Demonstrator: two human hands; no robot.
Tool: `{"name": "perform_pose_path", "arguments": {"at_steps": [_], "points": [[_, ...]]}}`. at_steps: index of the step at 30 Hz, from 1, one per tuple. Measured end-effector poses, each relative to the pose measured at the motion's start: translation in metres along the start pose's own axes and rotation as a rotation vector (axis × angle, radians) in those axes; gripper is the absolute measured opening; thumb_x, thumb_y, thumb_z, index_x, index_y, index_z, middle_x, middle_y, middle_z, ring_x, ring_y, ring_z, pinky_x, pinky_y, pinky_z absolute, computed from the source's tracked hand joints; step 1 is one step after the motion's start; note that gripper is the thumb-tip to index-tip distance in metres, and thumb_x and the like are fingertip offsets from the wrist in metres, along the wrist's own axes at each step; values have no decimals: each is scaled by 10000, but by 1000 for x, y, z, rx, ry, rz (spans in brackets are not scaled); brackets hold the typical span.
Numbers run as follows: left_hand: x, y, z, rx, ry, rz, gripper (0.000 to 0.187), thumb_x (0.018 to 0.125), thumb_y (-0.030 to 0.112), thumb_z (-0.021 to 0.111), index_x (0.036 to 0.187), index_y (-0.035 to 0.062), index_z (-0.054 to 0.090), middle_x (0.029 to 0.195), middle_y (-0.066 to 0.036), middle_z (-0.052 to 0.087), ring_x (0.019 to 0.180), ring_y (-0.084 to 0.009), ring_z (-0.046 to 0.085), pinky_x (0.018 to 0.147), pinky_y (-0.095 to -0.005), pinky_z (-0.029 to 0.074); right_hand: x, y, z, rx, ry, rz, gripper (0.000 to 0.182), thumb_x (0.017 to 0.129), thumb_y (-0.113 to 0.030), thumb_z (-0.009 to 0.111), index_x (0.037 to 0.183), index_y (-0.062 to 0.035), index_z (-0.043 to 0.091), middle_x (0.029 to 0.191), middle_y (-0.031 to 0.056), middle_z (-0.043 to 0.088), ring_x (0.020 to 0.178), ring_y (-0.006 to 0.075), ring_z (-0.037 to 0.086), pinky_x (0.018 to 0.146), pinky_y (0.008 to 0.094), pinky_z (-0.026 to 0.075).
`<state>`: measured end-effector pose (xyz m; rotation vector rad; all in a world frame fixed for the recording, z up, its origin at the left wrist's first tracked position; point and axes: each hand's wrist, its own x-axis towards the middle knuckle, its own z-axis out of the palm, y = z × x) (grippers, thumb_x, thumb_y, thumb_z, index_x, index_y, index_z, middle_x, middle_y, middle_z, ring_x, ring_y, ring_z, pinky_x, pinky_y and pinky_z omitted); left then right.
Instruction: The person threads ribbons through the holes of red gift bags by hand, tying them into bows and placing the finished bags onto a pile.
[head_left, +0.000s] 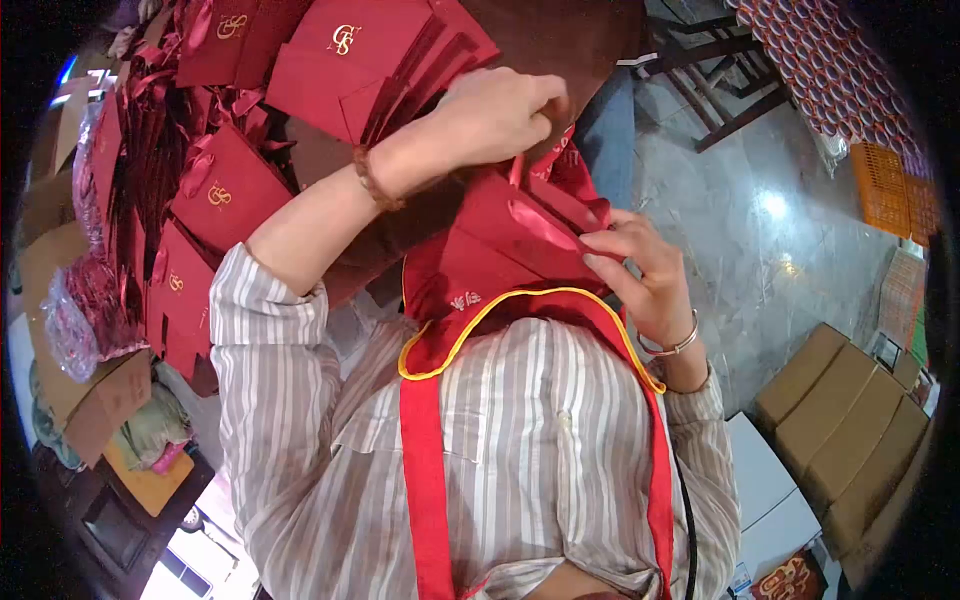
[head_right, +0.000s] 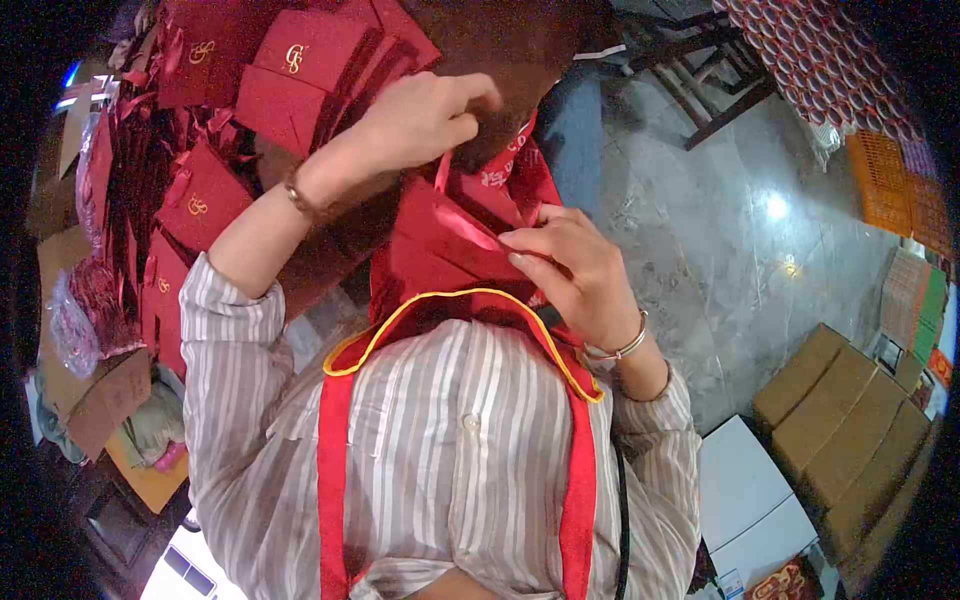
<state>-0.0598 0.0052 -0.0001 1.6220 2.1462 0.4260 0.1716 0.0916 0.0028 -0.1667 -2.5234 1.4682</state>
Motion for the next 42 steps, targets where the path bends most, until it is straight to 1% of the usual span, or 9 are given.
{"name": "perform_pose_path", "arguments": {"at_steps": [4,9,15,17,23,27,29,33,42], "points": [[-13,-4,-17,-807,-274,-218,553,940,312,428,1417,146,204,966,-119,629,824,-154,608,643,-261,487,-5,13,-7,267,-10,26,208,735,47,637,933,-17,631,1001,124,619,1034,271,541,836,345,434],[-36,-20,2,-1584,-253,-84,718,871,145,540,1436,116,98,979,-239,615,829,-177,617,729,-239,477,5,34,-19,401,113,-20,167,742,1,662,903,-42,654,912,65,640,1010,266,543,910,375,400],[-45,20,19,-1583,-134,142,784,822,3,562,1441,149,105,1130,-149,568,896,-137,564,810,-252,445,21,41,-37,62,-47,-227,143,708,18,654,821,-67,643,850,40,636,1121,350,483,973,489,334],[-27,9,44,-1087,144,62,713,851,69,565,1430,115,153,1220,-136,503,1039,-165,508,858,-274,430,23,41,-40,34,-19,-270,132,700,21,651,802,-62,635,856,48,635,1107,357,494,958,497,352],[-1,1,60,-1335,-102,-117,569,912,193,515,1390,39,246,1319,-99,428,1188,-158,400,1006,-302,322,27,51,-45,98,216,-363,156,667,71,619,758,-54,602,878,67,631,1115,376,502,932,483,392],[1,-5,57,-1463,-194,-101,385,859,82,571,1221,-11,481,1145,-73,558,999,-129,540,869,-258,440,21,70,-59,257,176,-250,87,755,-3,586,807,-64,551,889,107,631,1178,384,451,991,518,311],[-3,-8,49,-1296,211,-185,265,805,30,611,1066,-8,585,935,-32,606,838,-97,557,754,-224,462,17,70,-58,478,152,-165,76,825,-128,544,865,-77,503,907,141,631,1165,357,464,1000,482,297],[-10,-8,39,-1408,346,-184,209,831,18,588,1037,-6,563,929,-37,607,856,-83,563,766,-224,464,22,56,-61,605,113,147,232,903,-270,362,890,-64,469,827,134,630,920,229,590,928,352,354],[-16,7,58,-1478,579,-248,220,836,14,583,1051,0,540,959,-42,585,862,-92,550,798,-234,450,39,36,-46,-410,378,28,116,820,-117,611,847,-4,605,738,125,582,695,227,571,664,314,442]]}}
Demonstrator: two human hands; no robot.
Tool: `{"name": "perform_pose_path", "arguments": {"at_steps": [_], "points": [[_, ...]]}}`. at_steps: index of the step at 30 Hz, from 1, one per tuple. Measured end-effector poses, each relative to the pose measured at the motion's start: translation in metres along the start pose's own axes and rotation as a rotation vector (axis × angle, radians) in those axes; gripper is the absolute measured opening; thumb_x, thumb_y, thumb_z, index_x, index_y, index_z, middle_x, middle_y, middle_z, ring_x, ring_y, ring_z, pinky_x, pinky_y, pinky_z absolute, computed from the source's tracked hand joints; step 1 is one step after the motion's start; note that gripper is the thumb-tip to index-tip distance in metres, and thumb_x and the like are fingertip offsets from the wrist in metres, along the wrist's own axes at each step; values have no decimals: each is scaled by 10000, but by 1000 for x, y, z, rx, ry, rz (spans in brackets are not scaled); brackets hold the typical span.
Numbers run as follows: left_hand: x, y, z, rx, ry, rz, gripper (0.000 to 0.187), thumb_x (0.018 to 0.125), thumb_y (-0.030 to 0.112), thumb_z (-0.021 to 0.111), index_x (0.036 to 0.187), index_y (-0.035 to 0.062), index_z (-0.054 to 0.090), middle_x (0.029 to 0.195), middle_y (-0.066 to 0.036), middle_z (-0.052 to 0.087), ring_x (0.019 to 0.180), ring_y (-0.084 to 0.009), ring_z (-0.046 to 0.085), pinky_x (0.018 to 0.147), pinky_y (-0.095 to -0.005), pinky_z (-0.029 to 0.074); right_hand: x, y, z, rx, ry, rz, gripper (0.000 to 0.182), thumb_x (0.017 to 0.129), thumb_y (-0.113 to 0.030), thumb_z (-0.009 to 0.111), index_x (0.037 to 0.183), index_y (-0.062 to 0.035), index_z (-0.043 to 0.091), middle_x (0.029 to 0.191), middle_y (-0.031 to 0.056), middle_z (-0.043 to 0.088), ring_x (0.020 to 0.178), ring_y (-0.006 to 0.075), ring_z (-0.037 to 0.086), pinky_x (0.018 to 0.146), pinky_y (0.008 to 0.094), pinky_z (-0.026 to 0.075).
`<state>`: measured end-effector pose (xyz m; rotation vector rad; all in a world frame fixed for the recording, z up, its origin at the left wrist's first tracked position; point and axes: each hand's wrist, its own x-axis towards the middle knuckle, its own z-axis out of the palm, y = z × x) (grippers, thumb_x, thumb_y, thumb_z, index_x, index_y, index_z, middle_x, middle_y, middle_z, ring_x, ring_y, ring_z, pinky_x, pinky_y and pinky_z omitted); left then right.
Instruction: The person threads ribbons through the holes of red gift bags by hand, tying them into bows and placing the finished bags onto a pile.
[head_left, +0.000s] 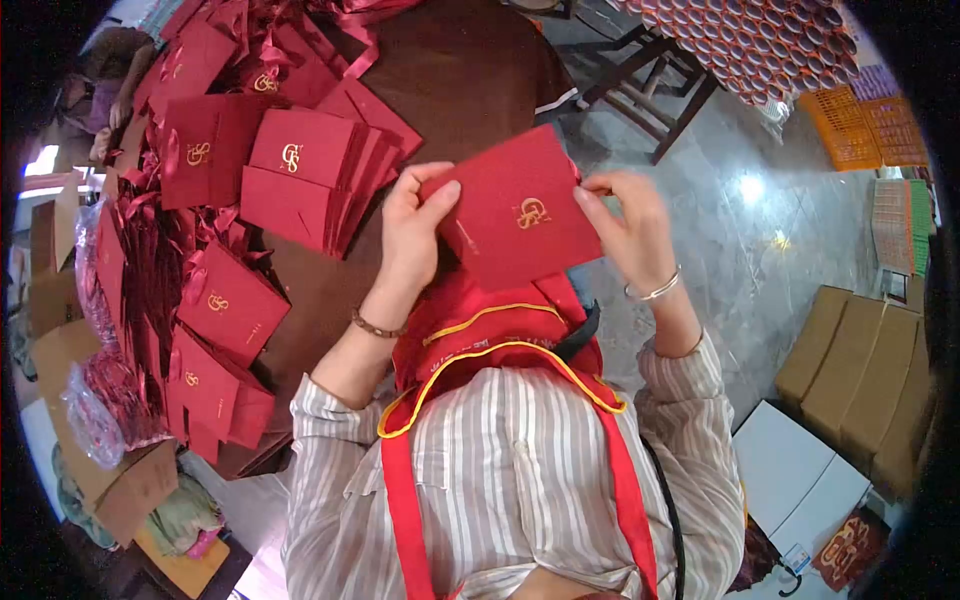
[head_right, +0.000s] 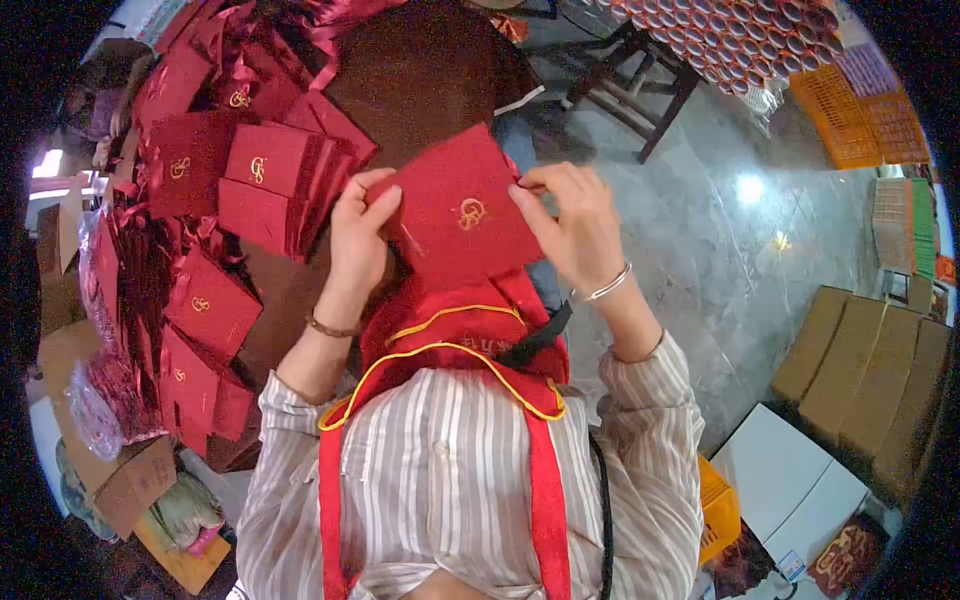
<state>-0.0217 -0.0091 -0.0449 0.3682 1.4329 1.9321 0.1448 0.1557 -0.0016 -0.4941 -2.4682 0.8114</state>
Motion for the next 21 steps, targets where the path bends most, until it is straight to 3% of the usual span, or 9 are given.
{"name": "perform_pose_path", "arguments": {"at_steps": [1,6,9,11,14,15,17,19,21], "points": [[-4,-6,1,-8,21,5,222,833,17,588,1050,-1,540,955,-42,585,861,-92,547,801,-235,448,1,-2,1,-109,114,-97,119,815,-113,618,852,-1,601,747,124,588,695,233,570,658,313,444],[-31,-18,11,-18,34,-60,227,834,24,589,1052,15,524,968,-55,578,878,-101,541,807,-244,445,-3,0,15,72,71,155,183,769,-99,679,907,-16,592,764,80,606,682,160,577,620,267,447],[-52,-23,12,527,-18,-4,254,771,78,641,994,31,529,930,-34,543,890,-126,499,806,-268,413,-7,13,22,221,-43,313,236,754,-77,702,944,-17,575,768,40,610,688,99,568,600,232,444],[-62,-25,5,574,-221,-123,257,772,109,655,976,23,525,925,-72,549,887,-154,522,798,-289,424,-9,23,24,427,-173,426,233,754,-54,702,928,-10,554,764,20,596,695,68,546,604,214,440],[-54,-1,-9,866,-389,206,199,780,126,648,923,15,565,901,-128,569,869,-243,572,766,-332,452,-14,15,24,552,-259,474,229,748,-59,707,906,-8,549,753,21,591,683,70,542,599,210,438],[-47,25,-5,866,-332,165,150,792,119,627,895,17,587,862,-122,586,802,-268,590,712,-334,470,-14,12,26,556,-260,462,229,748,-59,707,906,-8,549,753,21,591,683,70,542,599,210,438],[-18,52,-13,996,-289,403,142,804,113,603,904,14,588,836,-130,601,771,-289,602,670,-341,480,-16,9,34,336,-347,431,238,738,-63,717,900,-13,549,741,20,593,684,72,553,599,217,442],[25,75,-20,1113,-208,549,142,805,109,592,907,11,587,854,-149,611,819,-295,606,688,-350,476,-15,7,40,322,-275,318,254,736,-111,719,904,-28,548,735,46,608,681,123,591,608,261,466],[60,95,-20,1202,-183,547,144,808,112,566,909,15,598,869,-165,616,849,-321,600,722,-376,473,-11,4,41,5,-287,271,276,739,-163,709,914,-40,535,760,85,623,691,190,616,641,311,480]]}}
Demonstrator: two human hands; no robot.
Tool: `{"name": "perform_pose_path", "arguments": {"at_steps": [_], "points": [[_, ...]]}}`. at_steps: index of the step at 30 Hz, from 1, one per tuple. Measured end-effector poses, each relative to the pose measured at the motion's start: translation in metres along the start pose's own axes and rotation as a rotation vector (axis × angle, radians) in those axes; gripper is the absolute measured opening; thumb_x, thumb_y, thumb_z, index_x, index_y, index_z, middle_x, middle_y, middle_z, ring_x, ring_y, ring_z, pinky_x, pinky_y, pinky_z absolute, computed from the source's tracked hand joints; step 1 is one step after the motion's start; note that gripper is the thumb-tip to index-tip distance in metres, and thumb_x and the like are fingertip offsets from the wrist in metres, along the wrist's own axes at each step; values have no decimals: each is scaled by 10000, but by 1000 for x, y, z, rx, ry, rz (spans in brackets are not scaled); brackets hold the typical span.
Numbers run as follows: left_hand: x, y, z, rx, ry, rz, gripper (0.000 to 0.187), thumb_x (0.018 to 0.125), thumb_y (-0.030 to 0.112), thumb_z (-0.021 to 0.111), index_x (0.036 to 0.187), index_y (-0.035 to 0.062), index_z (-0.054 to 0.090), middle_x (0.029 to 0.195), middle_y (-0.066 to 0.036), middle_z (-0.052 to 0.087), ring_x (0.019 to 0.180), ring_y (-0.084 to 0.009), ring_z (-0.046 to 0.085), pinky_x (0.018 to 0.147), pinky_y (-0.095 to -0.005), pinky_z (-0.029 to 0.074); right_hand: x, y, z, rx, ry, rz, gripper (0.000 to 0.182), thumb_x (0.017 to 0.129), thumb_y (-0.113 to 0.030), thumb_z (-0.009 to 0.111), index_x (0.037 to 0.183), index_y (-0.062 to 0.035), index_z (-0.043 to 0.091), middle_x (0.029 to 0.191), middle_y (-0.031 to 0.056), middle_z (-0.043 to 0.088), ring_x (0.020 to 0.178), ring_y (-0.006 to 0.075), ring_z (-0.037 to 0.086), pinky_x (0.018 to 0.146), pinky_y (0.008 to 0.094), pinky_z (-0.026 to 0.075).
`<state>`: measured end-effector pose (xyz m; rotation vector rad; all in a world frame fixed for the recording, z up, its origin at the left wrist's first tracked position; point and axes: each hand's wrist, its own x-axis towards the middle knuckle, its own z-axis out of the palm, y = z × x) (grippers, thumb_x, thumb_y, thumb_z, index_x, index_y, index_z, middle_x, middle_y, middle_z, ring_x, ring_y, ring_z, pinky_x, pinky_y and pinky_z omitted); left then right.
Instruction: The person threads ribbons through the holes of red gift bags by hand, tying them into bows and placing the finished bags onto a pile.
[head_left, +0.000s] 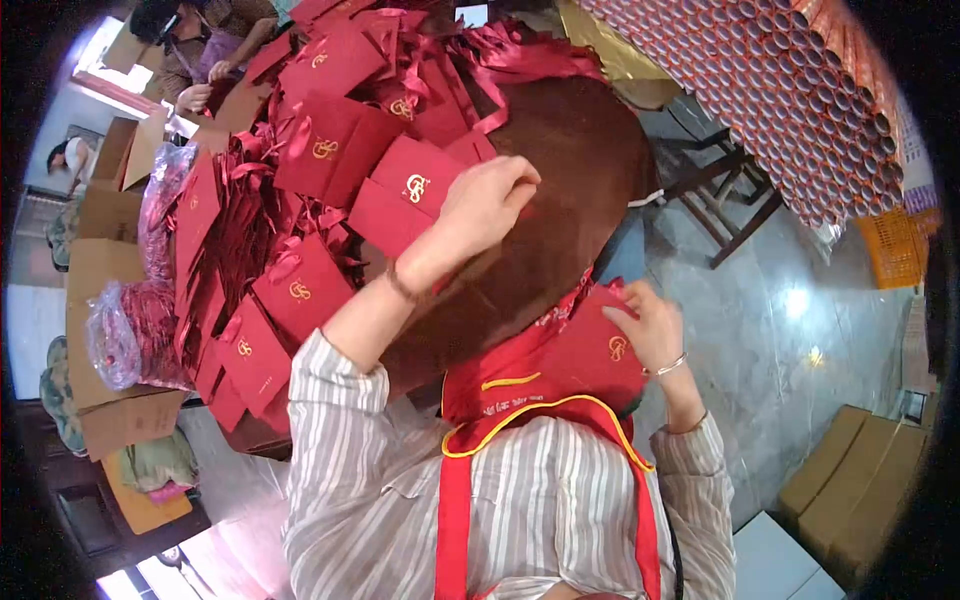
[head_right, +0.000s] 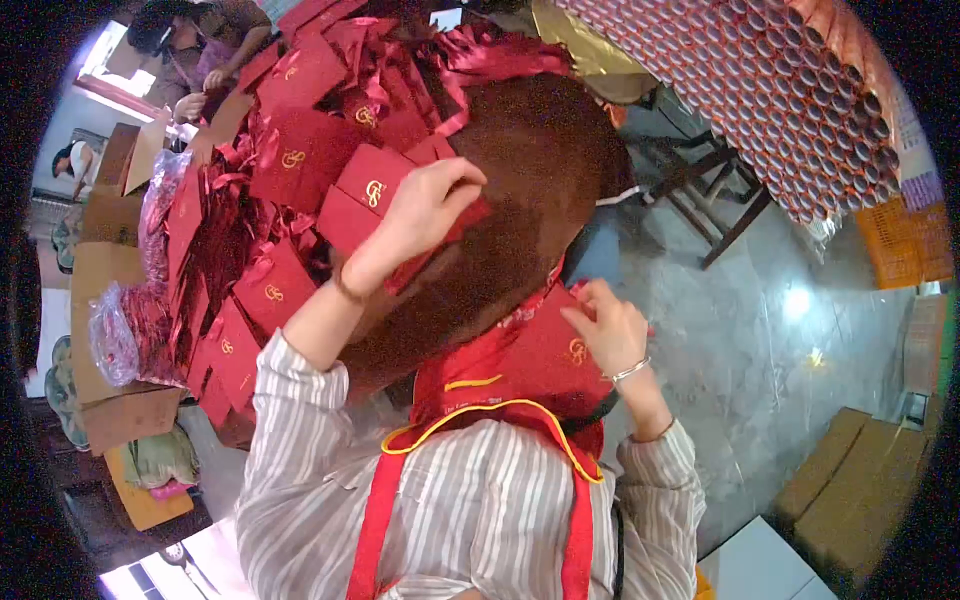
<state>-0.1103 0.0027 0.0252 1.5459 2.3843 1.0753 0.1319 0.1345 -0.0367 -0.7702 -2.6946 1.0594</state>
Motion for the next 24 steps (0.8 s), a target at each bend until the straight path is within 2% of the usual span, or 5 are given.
{"name": "perform_pose_path", "arguments": {"at_steps": [6,16,18,20,24], "points": [[80,-47,2,303,-113,-154,180,800,134,515,906,49,633,898,-169,628,887,-351,589,749,-432,474,-3,14,-1,199,-53,-33,296,731,-140,704,955,-28,546,816,104,623,757,227,617,678,319,484],[119,-80,23,710,-233,-280,295,774,145,535,1062,87,561,890,-202,620,819,-322,631,693,-429,508,10,25,5,626,-239,187,275,742,-7,687,956,-34,517,808,10,617,770,77,557,729,226,440],[124,-85,11,269,173,-152,325,780,109,543,1104,88,558,867,-144,635,713,-256,633,655,-368,516,12,23,2,632,-241,185,276,742,-6,687,958,-33,517,807,10,617,775,78,556,729,225,440],[123,-60,-23,-488,183,-376,362,801,37,507,1161,59,538,872,-96,627,692,-183,597,661,-287,505,10,27,4,636,-241,182,277,742,-5,687,960,-32,517,807,9,617,780,78,556,728,224,440],[94,-42,-89,-1360,78,-143,424,783,-89,455,1202,-35,494,966,-106,598,815,-148,562,711,-229,476,7,29,9,736,-184,152,285,764,-111,694,985,-19,539,778,48,613,755,118,561,735,266,459]]}}
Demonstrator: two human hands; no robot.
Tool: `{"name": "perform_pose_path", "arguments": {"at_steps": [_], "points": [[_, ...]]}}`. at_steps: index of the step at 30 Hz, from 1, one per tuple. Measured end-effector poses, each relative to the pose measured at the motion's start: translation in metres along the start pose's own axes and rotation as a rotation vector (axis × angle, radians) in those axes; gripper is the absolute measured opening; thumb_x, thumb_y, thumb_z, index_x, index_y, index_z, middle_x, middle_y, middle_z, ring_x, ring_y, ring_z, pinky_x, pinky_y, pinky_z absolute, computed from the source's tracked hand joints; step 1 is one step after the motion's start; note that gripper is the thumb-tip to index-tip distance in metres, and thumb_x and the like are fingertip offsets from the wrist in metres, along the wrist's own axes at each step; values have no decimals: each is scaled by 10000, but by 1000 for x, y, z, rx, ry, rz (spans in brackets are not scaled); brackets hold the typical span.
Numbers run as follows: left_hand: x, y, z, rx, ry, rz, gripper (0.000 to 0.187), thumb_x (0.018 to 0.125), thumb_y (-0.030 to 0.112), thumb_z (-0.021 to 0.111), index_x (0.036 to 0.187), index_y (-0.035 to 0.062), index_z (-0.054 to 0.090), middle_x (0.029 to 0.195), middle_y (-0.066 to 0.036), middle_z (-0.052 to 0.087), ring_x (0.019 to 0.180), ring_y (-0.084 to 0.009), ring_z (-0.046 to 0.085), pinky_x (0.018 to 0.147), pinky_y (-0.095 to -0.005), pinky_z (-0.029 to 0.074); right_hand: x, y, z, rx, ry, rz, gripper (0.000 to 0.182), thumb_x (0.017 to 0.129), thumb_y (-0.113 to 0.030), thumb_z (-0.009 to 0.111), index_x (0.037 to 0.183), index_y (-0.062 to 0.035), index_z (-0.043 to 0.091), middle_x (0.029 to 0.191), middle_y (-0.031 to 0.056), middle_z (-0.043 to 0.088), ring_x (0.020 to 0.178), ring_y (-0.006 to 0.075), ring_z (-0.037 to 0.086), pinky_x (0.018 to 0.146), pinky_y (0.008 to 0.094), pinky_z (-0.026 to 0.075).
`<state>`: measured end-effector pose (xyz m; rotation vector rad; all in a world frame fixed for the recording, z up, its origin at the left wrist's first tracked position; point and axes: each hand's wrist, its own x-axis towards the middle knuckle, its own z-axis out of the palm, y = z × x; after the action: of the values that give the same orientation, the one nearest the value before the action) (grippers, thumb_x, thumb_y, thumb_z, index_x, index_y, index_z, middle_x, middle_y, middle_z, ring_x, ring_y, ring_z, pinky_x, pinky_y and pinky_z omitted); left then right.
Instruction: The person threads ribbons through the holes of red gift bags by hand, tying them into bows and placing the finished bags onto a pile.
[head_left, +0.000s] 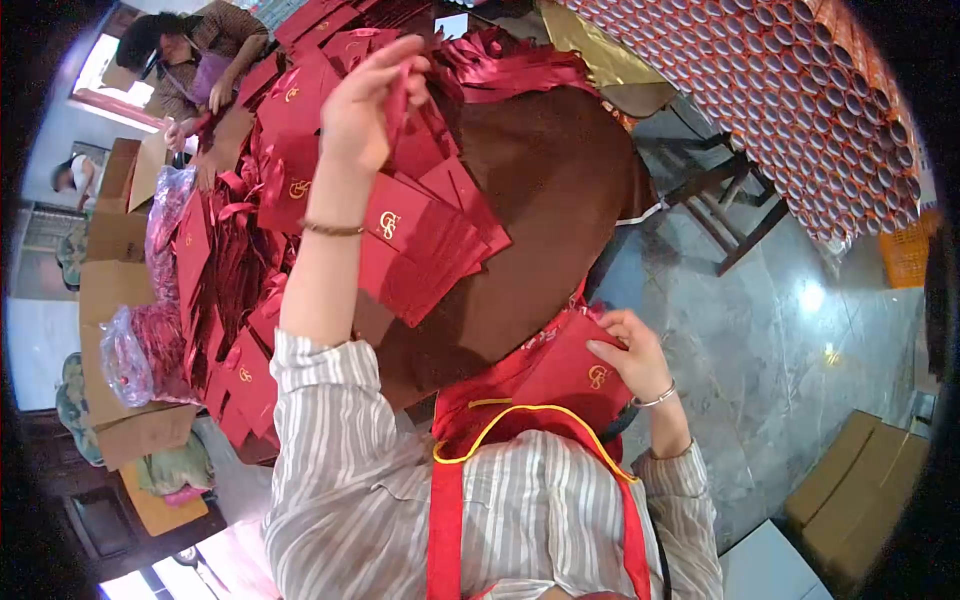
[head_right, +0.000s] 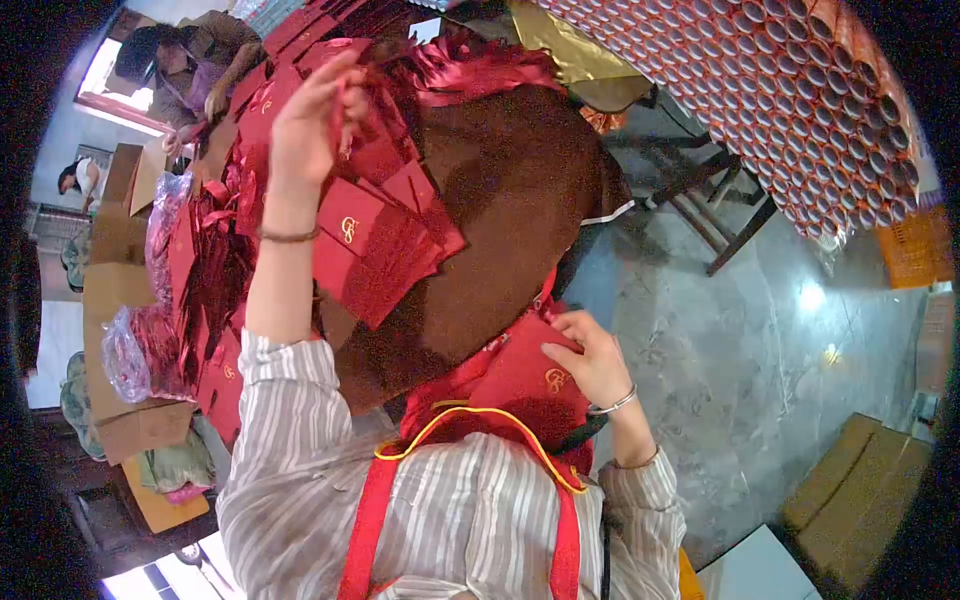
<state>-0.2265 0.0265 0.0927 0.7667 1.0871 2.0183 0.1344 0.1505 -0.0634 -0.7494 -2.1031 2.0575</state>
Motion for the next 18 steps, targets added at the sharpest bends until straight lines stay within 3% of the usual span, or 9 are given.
{"name": "perform_pose_path", "arguments": {"at_steps": [4,6,10,12,15,18], "points": [[-41,9,23,-12,-84,74,479,779,-93,446,1250,-10,469,1087,-139,578,917,-199,579,790,-294,499,-2,-33,6,-183,-34,-1,316,760,-115,691,1031,-39,548,801,71,631,769,138,590,736,281,473],[-58,-9,44,38,-123,76,546,756,-121,423,1285,14,443,1220,-157,522,1076,-255,544,909,-384,475,0,-40,12,-210,-45,-12,299,762,-90,686,1020,-28,548,795,44,619,763,108,568,722,253,459],[-87,-51,79,-213,-100,-63,680,671,-192,420,1311,38,420,1292,-127,479,1180,-290,478,971,-430,431,-1,-34,14,-163,-30,-45,278,760,-69,687,996,-11,552,781,14,610,748,75,543,691,228,447],[-99,-79,83,-243,-103,-93,639,709,-186,443,1312,24,410,1274,-134,489,1163,-278,491,966,-424,436,-6,-38,7,-131,-44,-12,268,764,-65,685,991,-6,556,802,18,617,757,70,540,683,222,445],[-124,-108,91,56,-26,-77,489,799,-112,524,1272,-39,423,1212,-162,516,1112,-246,522,922,-394,471,-17,-36,2,-29,-42,137,225,803,-70,654,995,4,562,849,23,628,793,67,551,691,208,444],[-159,-117,91,72,58,-204,479,787,-127,519,1253,-48,441,1202,-174,520,1105,-250,524,902,-394,484,-26,-28,-4,-17,-39,108,203,824,-81,632,994,12,572,871,21,630,811,66,555,701,211,448]]}}
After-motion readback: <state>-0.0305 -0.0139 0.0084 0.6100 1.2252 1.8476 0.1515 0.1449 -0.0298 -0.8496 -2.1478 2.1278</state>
